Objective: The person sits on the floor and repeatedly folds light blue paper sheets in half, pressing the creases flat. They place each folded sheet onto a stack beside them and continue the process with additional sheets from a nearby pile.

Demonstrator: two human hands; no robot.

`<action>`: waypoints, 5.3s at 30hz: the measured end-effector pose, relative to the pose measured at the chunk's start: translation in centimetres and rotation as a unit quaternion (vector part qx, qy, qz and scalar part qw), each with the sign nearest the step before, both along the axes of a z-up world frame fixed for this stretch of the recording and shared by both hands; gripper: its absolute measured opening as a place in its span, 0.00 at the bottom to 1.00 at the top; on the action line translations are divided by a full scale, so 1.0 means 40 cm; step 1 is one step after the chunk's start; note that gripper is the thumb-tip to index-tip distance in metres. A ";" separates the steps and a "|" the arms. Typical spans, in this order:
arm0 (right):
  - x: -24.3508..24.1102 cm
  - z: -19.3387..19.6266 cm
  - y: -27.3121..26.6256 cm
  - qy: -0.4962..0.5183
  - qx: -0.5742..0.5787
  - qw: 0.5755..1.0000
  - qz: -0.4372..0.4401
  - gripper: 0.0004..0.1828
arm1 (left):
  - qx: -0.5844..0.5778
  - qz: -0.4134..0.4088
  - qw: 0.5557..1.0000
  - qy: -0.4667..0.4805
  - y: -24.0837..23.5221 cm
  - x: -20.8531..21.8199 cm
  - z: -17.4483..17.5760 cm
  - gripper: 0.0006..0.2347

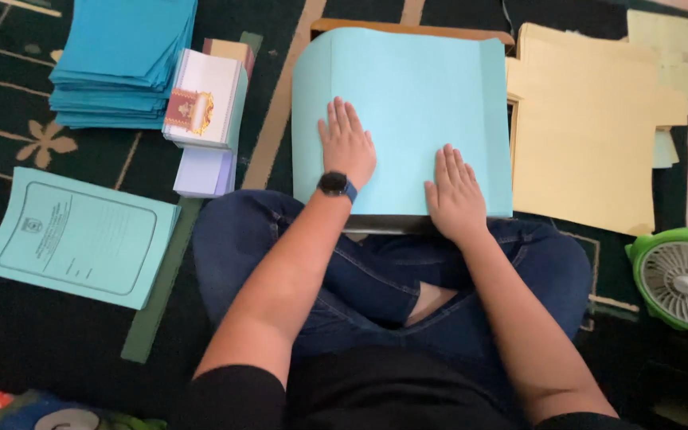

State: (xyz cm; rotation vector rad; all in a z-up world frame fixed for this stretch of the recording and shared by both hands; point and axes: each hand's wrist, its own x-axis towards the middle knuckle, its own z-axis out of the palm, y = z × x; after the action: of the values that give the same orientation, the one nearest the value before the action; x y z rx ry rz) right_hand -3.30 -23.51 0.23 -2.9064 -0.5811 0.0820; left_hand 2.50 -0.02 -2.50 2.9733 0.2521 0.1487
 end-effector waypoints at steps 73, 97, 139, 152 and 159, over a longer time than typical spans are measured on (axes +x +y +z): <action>0.325 0.019 -0.008 0.055 -0.067 0.996 -0.014 0.37 | -0.053 -0.305 0.950 0.044 -0.073 -0.197 0.053 0.35; 0.033 -0.105 -0.150 0.156 0.577 0.780 -0.185 0.34 | -0.717 -0.028 0.677 -0.163 -0.067 -0.296 0.289 0.26; -0.080 -0.101 1.457 0.337 0.287 0.853 0.277 0.11 | -0.224 0.435 0.778 -0.394 0.863 -1.021 -0.288 0.18; -0.019 -0.391 1.499 0.375 0.217 0.868 0.241 0.13 | -0.165 0.403 0.870 -0.231 0.863 -1.061 -0.413 0.36; -0.076 -0.321 1.491 0.352 0.137 0.897 0.229 0.14 | -0.120 0.380 0.887 -0.235 0.868 -1.065 -0.412 0.27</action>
State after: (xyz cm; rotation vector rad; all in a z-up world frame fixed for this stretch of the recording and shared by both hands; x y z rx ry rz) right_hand -6.33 36.14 -12.62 -2.1754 -0.9990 0.9741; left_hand -40.10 34.69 -18.99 2.3263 1.2359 0.8341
